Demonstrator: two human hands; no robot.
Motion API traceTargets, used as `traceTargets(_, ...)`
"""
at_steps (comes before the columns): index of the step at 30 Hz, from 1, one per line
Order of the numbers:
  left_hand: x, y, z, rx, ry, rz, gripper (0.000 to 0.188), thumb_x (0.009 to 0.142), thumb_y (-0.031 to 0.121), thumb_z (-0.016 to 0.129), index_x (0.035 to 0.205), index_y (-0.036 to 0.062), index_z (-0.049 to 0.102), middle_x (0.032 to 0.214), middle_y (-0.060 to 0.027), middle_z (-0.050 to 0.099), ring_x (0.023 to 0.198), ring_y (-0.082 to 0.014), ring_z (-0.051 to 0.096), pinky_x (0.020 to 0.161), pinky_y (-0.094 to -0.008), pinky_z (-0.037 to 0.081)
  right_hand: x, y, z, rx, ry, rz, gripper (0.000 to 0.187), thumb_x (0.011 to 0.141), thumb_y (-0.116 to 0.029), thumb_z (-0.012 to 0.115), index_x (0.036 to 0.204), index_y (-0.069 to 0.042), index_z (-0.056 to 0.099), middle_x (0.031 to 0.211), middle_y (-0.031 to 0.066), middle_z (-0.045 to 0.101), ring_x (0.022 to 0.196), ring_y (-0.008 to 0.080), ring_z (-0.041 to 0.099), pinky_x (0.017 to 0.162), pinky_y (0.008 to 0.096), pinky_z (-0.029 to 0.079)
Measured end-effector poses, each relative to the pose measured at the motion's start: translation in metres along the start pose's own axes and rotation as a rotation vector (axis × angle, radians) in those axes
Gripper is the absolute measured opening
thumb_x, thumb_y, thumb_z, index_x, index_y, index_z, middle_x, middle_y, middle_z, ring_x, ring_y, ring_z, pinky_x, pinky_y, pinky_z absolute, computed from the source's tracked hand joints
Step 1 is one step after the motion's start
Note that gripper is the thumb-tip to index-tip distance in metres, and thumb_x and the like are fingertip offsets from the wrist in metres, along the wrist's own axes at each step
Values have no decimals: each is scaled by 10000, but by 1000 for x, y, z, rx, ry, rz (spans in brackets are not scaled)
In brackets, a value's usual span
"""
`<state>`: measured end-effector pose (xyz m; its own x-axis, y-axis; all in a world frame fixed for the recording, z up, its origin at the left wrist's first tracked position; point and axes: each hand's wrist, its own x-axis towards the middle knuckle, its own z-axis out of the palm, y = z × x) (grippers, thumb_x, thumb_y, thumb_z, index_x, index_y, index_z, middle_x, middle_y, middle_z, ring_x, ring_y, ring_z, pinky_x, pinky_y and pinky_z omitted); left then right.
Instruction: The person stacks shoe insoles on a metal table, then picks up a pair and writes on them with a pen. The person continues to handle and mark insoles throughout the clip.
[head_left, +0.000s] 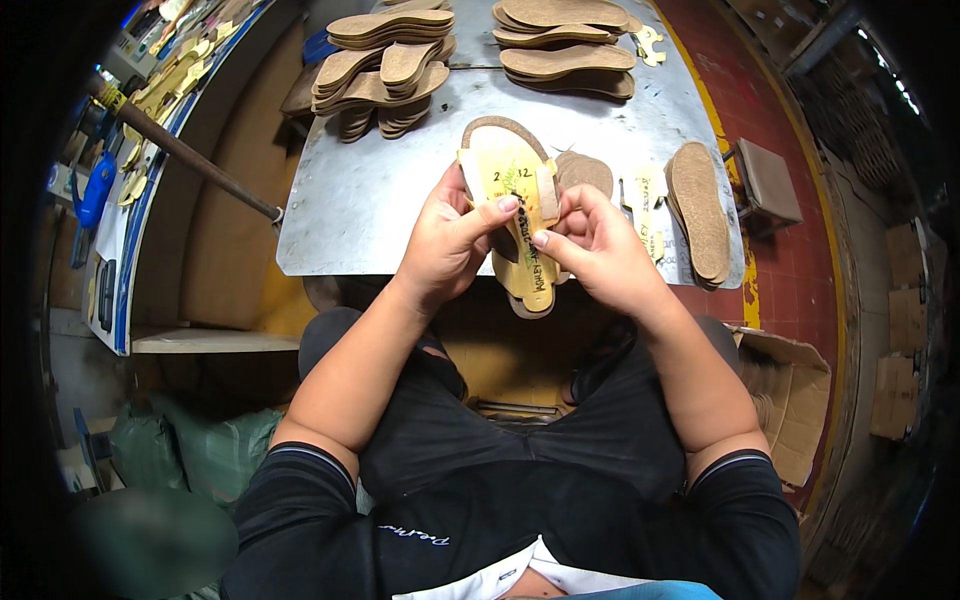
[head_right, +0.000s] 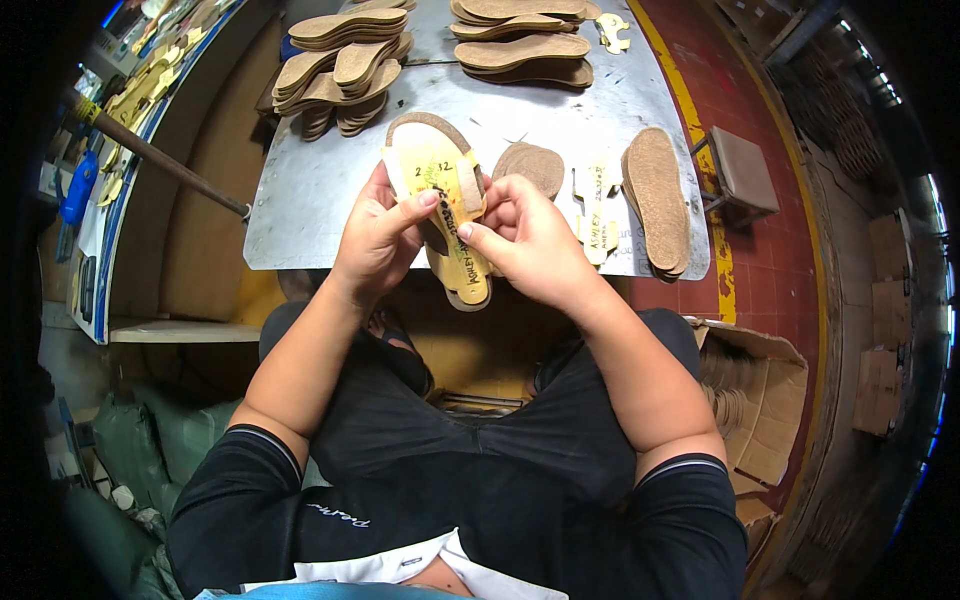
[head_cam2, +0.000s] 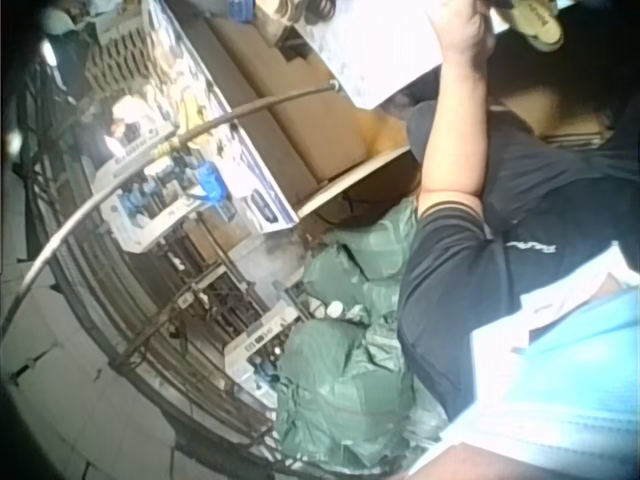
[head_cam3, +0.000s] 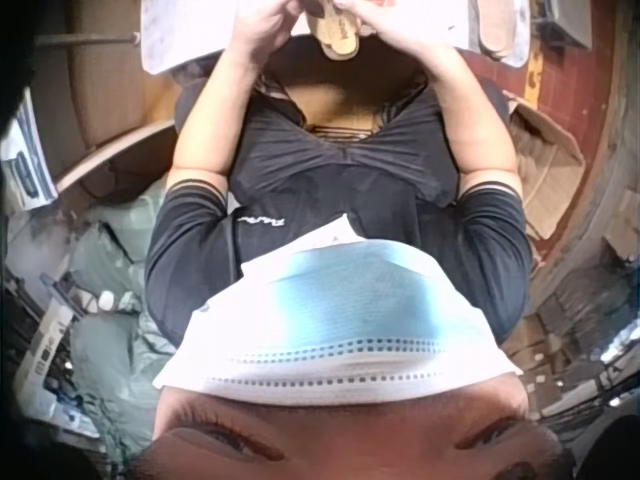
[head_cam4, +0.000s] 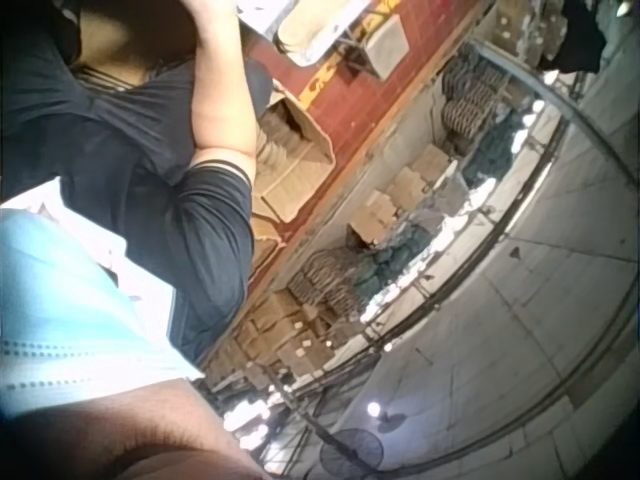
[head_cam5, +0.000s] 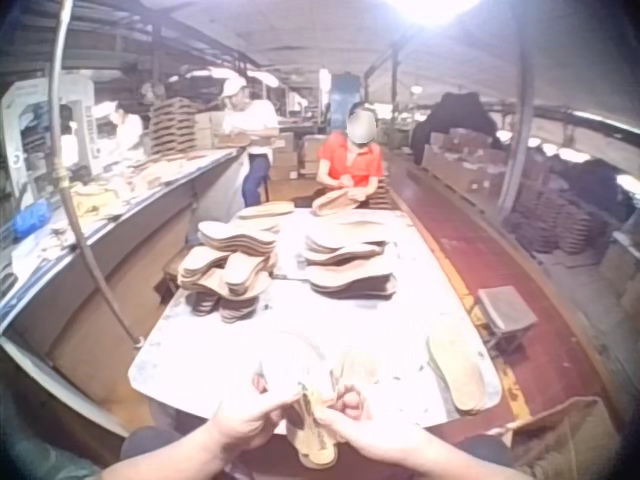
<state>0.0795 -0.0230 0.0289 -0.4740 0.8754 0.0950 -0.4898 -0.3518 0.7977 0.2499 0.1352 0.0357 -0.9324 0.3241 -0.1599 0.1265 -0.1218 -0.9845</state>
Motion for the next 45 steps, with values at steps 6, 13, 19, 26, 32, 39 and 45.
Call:
traceTargets(6,-2,-2,3,57,-44,-76,592,1035,21,803,1563,21,537,1397,-124,739,1274,-221,742,1122,-408,603,6,-6,-12,-178,245,-344,475,1075,-218,851,1402,4,587,1252,92,675,1032,135,696,944,315,610)
traceTargets(13,-14,-17,9,159,-179,-264,609,998,37,860,1546,9,595,1375,-94,743,1259,-184,724,1115,-375,585,5,-20,-22,-13,148,-248,272,1069,-177,854,1248,11,770,1125,50,807,1030,100,731,948,279,587)
traceTargets(19,-14,-23,9,230,-189,-196,594,1009,103,881,1536,41,615,1317,-37,758,1192,-135,729,1035,-330,602,6,-13,-21,83,113,-308,259,1090,-130,816,1284,29,754,1175,59,799,1062,106,735,1004,285,597)
traceTargets(26,-17,-15,16,247,-184,-214,599,1004,58,871,1541,28,608,1365,-71,747,1230,-159,725,1084,-356,591,4,-13,-15,57,187,-331,264,1123,-96,755,1326,71,729,1182,77,782,1068,107,735,966,270,606)
traceTargets(32,-14,-18,10,177,-132,-126,587,1034,59,834,1558,7,574,1360,-90,750,1223,-174,739,1073,-366,607,6,-8,-4,36,122,-334,505,1127,-185,775,1541,38,590,1270,85,768,1150,127,726,1010,288,594)
traceTargets(39,4,-1,-3,-47,15,51,355,1077,-33,723,1415,11,621,1256,-121,802,1127,-208,802,1033,-390,653,-2,-5,7,79,-145,141,475,1082,-209,828,1460,-14,617,1195,47,792,1026,88,746,850,260,608)
traceTargets(45,8,-2,-13,35,81,135,433,1043,-4,792,1437,27,615,1252,-103,784,1151,-189,772,1018,-383,655,2,1,15,95,-199,111,413,1063,-147,828,1418,-20,659,1110,25,799,916,67,729,791,238,587)
